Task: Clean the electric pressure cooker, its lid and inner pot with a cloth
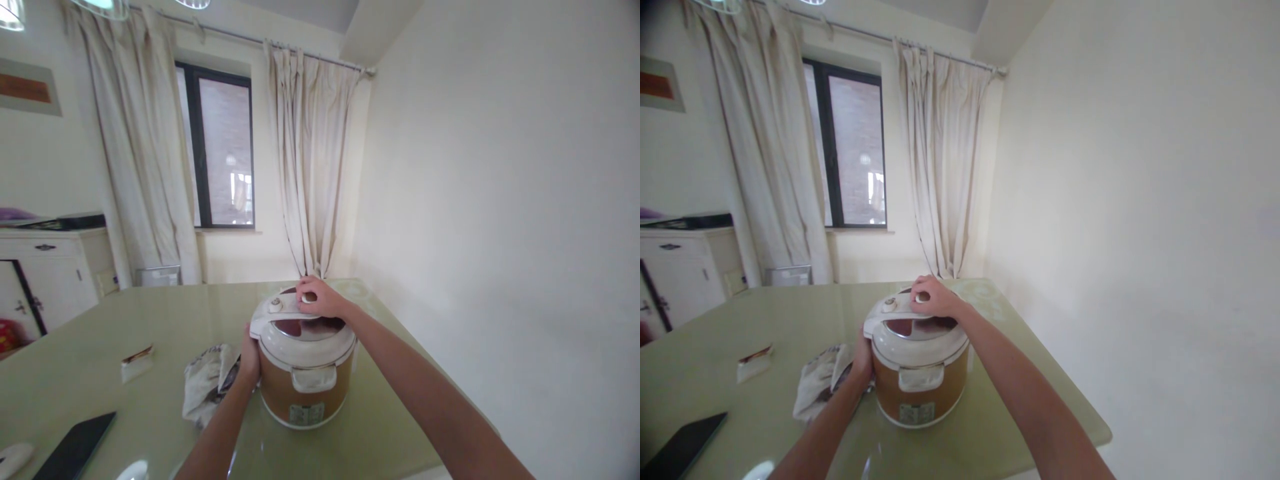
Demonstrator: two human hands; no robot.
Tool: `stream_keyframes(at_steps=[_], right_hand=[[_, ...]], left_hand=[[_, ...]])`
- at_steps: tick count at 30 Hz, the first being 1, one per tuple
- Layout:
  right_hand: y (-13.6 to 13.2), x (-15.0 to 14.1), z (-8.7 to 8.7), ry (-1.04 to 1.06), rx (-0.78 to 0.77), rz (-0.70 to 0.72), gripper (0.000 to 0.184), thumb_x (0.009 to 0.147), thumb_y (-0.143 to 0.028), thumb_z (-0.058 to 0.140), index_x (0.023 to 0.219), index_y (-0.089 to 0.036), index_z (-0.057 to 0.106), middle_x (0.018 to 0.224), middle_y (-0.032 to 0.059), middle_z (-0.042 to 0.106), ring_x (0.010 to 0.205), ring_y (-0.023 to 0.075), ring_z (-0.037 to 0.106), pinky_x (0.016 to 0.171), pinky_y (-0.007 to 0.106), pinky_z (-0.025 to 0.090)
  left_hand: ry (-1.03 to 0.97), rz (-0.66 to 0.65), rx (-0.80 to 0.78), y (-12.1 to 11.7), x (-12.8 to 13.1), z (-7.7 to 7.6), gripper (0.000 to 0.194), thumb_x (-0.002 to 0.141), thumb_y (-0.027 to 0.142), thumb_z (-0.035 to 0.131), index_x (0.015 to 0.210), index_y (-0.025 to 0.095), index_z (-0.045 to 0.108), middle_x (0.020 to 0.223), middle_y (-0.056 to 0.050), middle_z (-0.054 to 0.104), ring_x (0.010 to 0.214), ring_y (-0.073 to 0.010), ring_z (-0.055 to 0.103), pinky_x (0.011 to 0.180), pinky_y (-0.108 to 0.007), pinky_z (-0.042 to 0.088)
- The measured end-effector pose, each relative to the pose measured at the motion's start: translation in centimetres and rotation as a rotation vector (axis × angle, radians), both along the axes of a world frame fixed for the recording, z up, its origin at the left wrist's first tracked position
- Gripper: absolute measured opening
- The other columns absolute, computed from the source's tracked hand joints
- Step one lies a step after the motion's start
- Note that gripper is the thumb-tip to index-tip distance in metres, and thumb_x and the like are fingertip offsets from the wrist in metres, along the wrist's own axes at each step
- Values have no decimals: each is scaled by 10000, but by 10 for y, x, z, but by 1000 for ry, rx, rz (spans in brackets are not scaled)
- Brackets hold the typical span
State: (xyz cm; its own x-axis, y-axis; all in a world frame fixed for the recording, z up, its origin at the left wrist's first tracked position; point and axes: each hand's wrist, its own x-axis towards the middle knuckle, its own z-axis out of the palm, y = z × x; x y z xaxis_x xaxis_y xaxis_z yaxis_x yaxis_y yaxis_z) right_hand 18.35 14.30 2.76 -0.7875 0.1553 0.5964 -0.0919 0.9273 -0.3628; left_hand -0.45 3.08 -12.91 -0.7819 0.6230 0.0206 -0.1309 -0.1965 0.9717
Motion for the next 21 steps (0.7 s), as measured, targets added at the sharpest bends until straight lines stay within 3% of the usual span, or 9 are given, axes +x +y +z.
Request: stream_keyframes(at_steps=[6, 10, 15, 21], right_hand=[[-3, 3, -5, 35, 2, -75, 113, 808, -108, 745, 774, -196, 683, 926, 17, 638, 931, 192, 587, 936, 328, 414], [-4, 10, -3, 18, -28, -41, 105, 819, -131, 740, 763, -200, 685, 923, 16, 637, 919, 193, 604, 912, 326, 433], [-6, 20, -2, -33, -37, -14, 105, 804, -129, 745, 752, -203, 692, 947, 31, 671, 934, 206, 629, 927, 342, 464], [-18, 13, -8, 18, 40, -214, 115, 811, -108, 741, 758, -193, 687, 888, 19, 650, 904, 194, 597, 931, 341, 426]], left_hand=[[-21, -2, 7, -3, 8, -9, 522, 956, 630, 469, 958, 182, 736, 959, -117, 776, 1176, -306, 691, 1183, -495, 442], [4, 10, 28, -10, 17, -12, 534, 963, 629, 457, 977, 168, 726, 945, -93, 754, 1162, -298, 664, 1196, -486, 414], [-3, 30, 46, -20, 32, -17, 581, 917, 701, 462, 897, 183, 723, 887, -79, 744, 1086, -309, 665, 1124, -483, 472], [-15, 53, 43, -23, 37, -15, 545, 927, 686, 467, 835, 203, 704, 876, -57, 741, 1035, -279, 655, 1140, -445, 460]])
